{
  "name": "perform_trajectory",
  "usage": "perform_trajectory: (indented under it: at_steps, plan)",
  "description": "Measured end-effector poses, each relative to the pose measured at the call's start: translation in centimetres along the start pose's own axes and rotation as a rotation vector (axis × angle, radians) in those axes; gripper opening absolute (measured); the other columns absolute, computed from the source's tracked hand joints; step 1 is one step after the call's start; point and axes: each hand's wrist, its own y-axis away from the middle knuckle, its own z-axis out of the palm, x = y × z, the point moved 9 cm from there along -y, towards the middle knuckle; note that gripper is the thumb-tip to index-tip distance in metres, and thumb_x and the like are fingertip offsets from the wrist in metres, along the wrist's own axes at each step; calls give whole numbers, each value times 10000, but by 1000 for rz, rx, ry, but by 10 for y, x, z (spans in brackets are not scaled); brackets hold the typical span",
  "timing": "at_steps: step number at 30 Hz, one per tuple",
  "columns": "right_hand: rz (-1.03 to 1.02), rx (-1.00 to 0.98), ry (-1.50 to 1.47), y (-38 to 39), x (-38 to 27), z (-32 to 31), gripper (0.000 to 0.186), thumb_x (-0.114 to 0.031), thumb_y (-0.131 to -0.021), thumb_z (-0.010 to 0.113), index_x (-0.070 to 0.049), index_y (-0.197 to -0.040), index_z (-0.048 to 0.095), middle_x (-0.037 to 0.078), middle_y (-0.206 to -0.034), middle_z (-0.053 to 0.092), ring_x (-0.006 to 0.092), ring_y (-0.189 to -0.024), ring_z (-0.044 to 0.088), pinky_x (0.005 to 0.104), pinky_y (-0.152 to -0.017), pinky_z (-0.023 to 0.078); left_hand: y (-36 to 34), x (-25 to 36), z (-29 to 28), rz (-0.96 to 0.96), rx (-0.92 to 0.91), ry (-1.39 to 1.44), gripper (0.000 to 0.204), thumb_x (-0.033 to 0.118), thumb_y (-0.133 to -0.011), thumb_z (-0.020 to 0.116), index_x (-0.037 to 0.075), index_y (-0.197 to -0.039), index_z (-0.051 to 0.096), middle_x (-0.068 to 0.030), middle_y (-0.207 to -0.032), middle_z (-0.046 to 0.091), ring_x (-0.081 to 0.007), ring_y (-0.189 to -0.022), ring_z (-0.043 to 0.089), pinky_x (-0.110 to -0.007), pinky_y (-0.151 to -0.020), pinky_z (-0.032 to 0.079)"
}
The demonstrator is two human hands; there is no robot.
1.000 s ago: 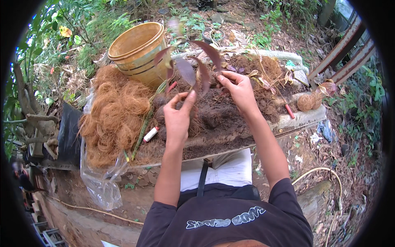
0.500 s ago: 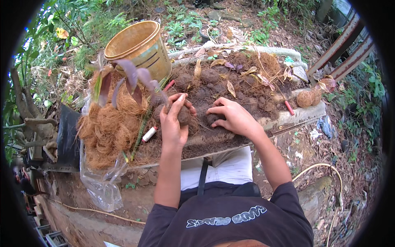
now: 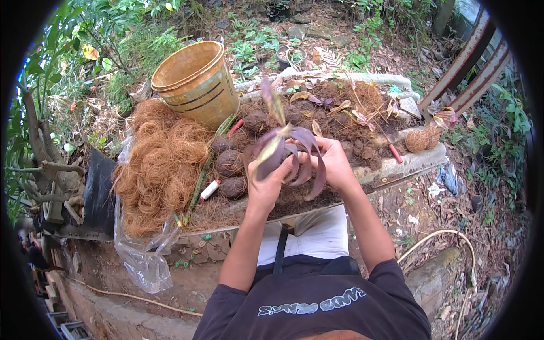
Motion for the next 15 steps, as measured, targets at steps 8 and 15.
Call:
perform_trajectory:
  at_steps: [8, 15]
  plan:
    - [209, -148, -538, 5, 16, 4, 319, -248, -897, 708, -10, -1108, 684, 47, -1062, 687, 96, -915, 626, 279, -764, 533, 2, -48, -18, -345, 122, 295, 300, 190, -889, 730, -35, -1068, 645, -62, -985, 673, -90, -938, 607, -239, -860, 472]
    - [8, -44, 9, -5, 5, -12, 281, -174, -901, 673, -24, -1139, 679, 40, -1074, 685, 107, -934, 618, 269, -783, 512, 3, -37, -9, -328, 74, 281, 226, 215, -941, 656, 19, -1047, 618, -60, -912, 678, -126, -789, 651, -267, -685, 527]
